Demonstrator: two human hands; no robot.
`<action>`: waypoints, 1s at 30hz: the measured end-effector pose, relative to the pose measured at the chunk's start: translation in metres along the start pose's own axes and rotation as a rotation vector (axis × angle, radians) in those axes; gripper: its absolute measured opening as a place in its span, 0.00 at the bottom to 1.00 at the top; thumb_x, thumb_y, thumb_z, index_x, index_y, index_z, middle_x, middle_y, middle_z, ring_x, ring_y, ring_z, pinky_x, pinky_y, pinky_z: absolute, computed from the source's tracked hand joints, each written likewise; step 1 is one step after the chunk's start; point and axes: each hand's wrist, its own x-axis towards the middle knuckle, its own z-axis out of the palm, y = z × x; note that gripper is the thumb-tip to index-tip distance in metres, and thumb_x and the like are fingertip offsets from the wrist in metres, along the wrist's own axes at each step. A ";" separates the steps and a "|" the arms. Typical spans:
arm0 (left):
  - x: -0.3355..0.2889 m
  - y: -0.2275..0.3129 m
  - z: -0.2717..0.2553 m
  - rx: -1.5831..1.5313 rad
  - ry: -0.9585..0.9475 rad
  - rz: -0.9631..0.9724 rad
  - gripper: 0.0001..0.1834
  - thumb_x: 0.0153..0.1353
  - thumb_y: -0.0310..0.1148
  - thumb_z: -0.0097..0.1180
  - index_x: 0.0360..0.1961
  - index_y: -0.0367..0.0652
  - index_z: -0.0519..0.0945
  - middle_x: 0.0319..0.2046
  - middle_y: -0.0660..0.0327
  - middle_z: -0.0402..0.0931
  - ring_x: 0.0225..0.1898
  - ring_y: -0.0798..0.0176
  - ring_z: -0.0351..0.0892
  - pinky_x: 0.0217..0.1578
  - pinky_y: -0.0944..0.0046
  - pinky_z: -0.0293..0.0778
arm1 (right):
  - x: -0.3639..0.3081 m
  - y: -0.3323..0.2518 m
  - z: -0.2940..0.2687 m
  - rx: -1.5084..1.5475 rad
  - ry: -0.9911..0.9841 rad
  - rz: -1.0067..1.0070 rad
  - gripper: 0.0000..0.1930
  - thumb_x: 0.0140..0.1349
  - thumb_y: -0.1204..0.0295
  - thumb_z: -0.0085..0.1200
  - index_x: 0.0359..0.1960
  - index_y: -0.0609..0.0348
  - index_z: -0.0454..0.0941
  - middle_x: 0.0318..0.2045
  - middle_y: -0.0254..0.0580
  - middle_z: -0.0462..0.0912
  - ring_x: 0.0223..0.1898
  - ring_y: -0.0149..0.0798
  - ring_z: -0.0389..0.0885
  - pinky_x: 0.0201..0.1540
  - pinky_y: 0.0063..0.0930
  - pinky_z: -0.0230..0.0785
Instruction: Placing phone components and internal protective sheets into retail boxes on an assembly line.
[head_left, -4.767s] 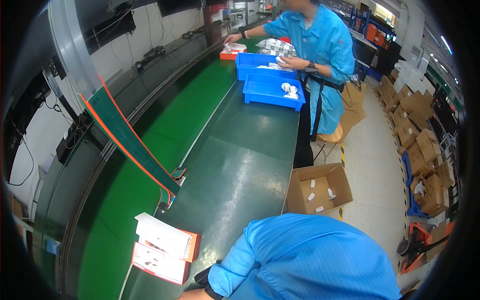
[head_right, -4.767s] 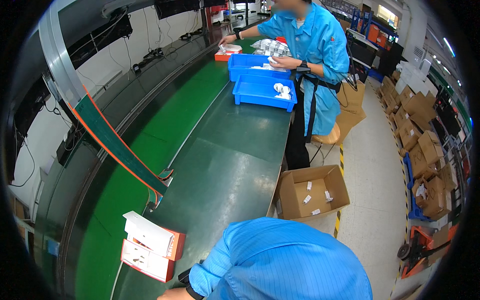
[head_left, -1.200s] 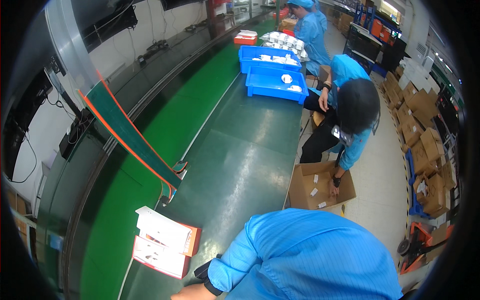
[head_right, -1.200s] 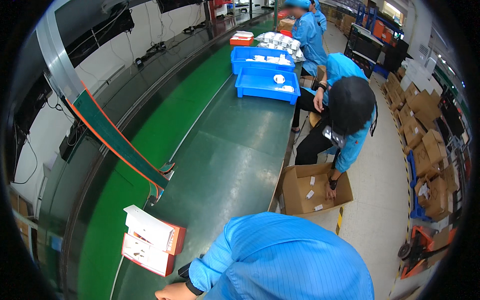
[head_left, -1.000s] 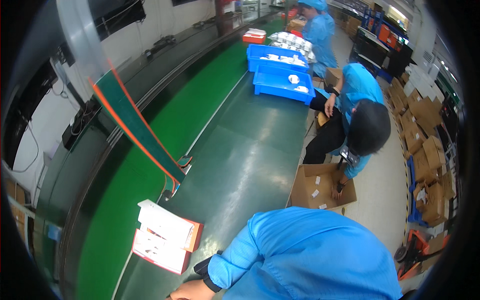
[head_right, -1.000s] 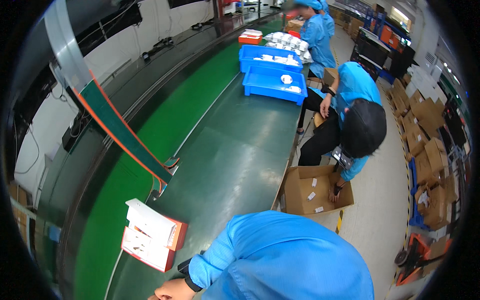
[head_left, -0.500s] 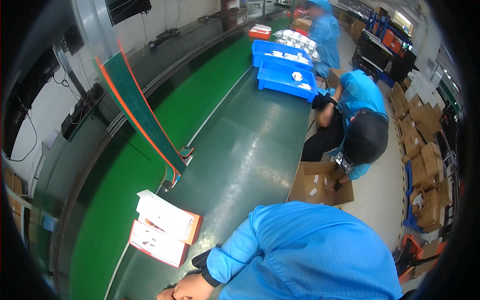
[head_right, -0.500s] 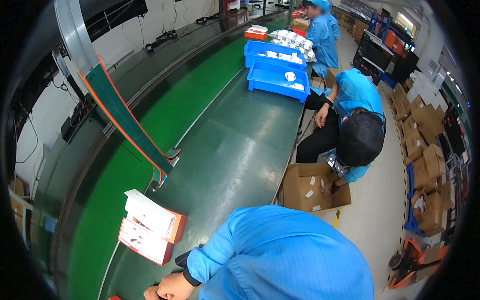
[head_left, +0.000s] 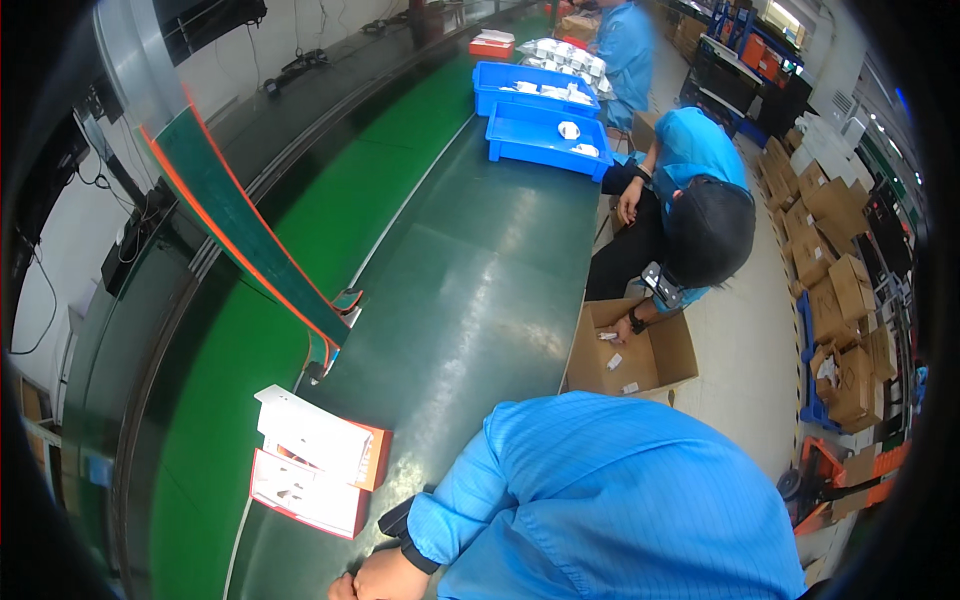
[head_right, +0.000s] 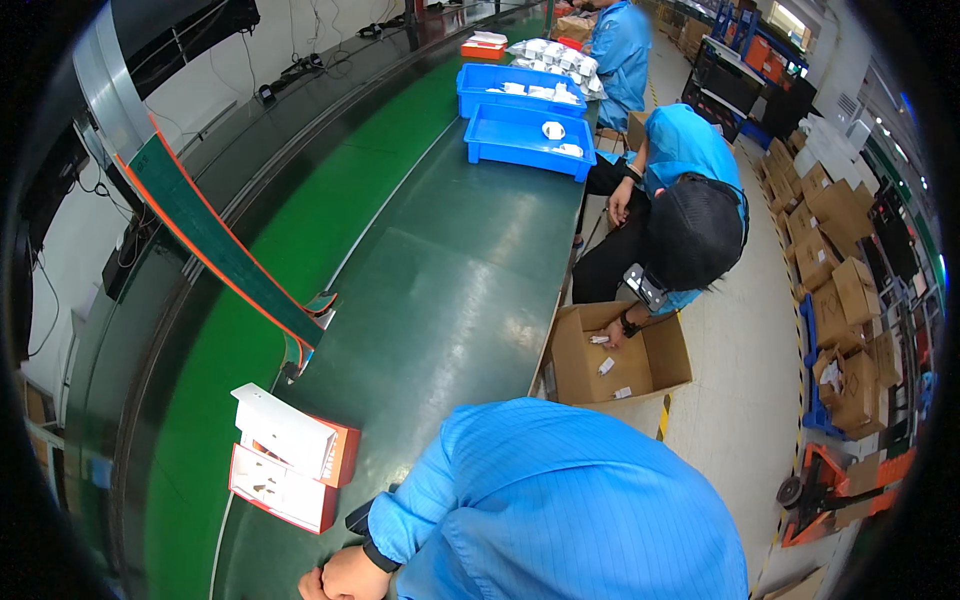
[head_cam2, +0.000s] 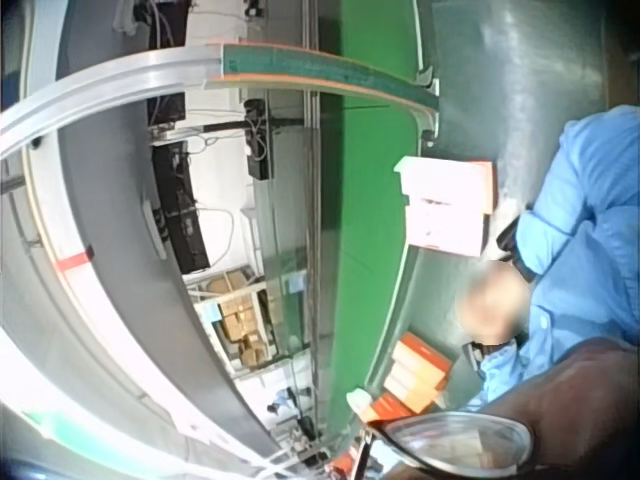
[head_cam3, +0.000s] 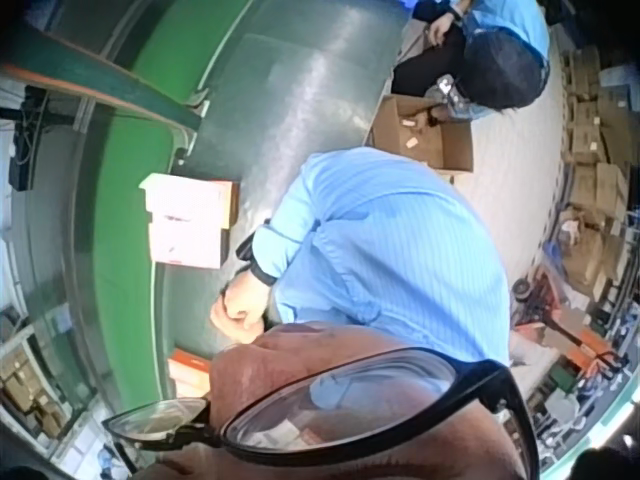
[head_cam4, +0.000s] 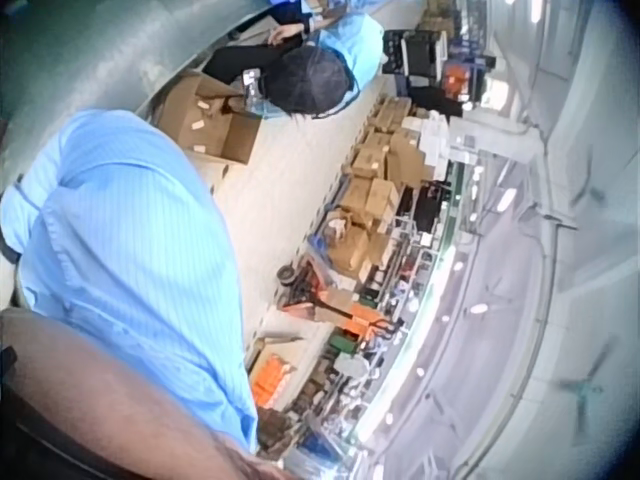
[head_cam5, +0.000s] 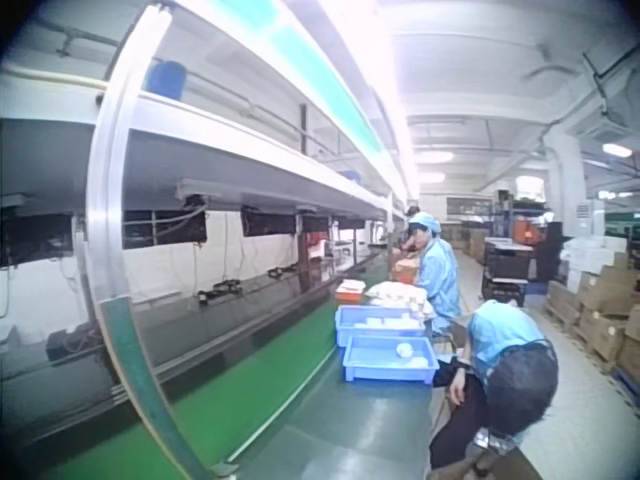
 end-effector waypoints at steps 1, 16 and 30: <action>0.003 -0.004 0.019 -0.059 0.182 0.029 0.24 0.63 0.44 0.64 0.54 0.38 0.83 0.46 0.44 0.84 0.49 0.37 0.82 0.52 0.43 0.77 | 0.001 -0.002 0.001 -0.013 -0.016 0.005 0.12 0.62 0.61 0.63 0.34 0.57 0.86 0.33 0.50 0.88 0.38 0.52 0.88 0.40 0.47 0.79; -0.027 0.006 -0.001 -0.177 0.041 -0.220 0.31 0.46 0.36 0.73 0.52 0.39 0.81 0.47 0.47 0.81 0.49 0.39 0.80 0.52 0.46 0.76 | -0.002 -0.010 -0.006 0.057 -0.076 0.034 0.21 0.71 0.54 0.59 0.30 0.60 0.83 0.28 0.54 0.84 0.33 0.62 0.83 0.37 0.53 0.75; -0.008 0.013 -0.010 -0.265 -0.001 -0.205 0.34 0.44 0.37 0.73 0.56 0.46 0.82 0.50 0.55 0.84 0.53 0.44 0.81 0.58 0.49 0.72 | -0.003 -0.010 -0.016 0.221 -0.185 0.124 0.20 0.76 0.59 0.56 0.30 0.64 0.80 0.26 0.52 0.80 0.29 0.48 0.78 0.35 0.44 0.72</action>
